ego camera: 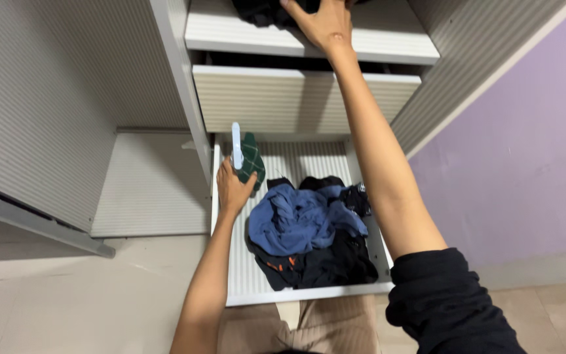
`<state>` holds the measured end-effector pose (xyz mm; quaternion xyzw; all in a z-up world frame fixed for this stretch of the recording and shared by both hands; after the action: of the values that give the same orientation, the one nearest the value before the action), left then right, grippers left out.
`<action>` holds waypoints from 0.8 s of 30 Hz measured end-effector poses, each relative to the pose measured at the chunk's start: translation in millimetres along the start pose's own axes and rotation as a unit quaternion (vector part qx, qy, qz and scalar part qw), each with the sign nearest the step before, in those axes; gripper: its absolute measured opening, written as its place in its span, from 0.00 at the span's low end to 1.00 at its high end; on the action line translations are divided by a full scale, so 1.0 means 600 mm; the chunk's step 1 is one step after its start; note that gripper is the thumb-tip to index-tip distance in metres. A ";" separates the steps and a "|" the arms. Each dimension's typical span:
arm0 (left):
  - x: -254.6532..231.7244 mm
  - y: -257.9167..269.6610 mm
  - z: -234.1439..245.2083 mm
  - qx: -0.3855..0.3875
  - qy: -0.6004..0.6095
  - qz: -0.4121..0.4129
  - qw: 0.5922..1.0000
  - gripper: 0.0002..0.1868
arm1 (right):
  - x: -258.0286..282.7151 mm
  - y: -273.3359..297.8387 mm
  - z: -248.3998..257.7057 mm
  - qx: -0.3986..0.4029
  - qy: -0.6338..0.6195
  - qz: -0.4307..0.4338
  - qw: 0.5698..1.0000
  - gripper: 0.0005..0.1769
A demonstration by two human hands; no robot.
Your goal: The person cleans the interior of a white drawer with a spray bottle and cloth, then places folded clothes into the drawer. They repeat the process on a second drawer, removing clothes, wiping the interior, and returning the clothes.
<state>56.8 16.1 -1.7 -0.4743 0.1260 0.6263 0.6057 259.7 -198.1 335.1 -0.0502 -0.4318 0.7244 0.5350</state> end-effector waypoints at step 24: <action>-0.004 -0.005 0.011 0.035 0.015 0.025 0.999 0.43 | 0.130 0.431 0.375 0.343 -0.048 0.141 0.927 0.34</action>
<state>56.3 20.2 5.0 -0.4587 0.1685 0.6296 0.6040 -82.8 -277.0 329.9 0.1113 -0.1703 0.8977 0.3909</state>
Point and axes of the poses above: each hand's wrist, its own y-axis away from the middle knuckle, its own z-axis out of the back of the hand, x = y × z, the point moved 5 cm from there along -y, towards the middle knuckle, and after that the axes turned 1 degree about x, right-handed, at the moved point
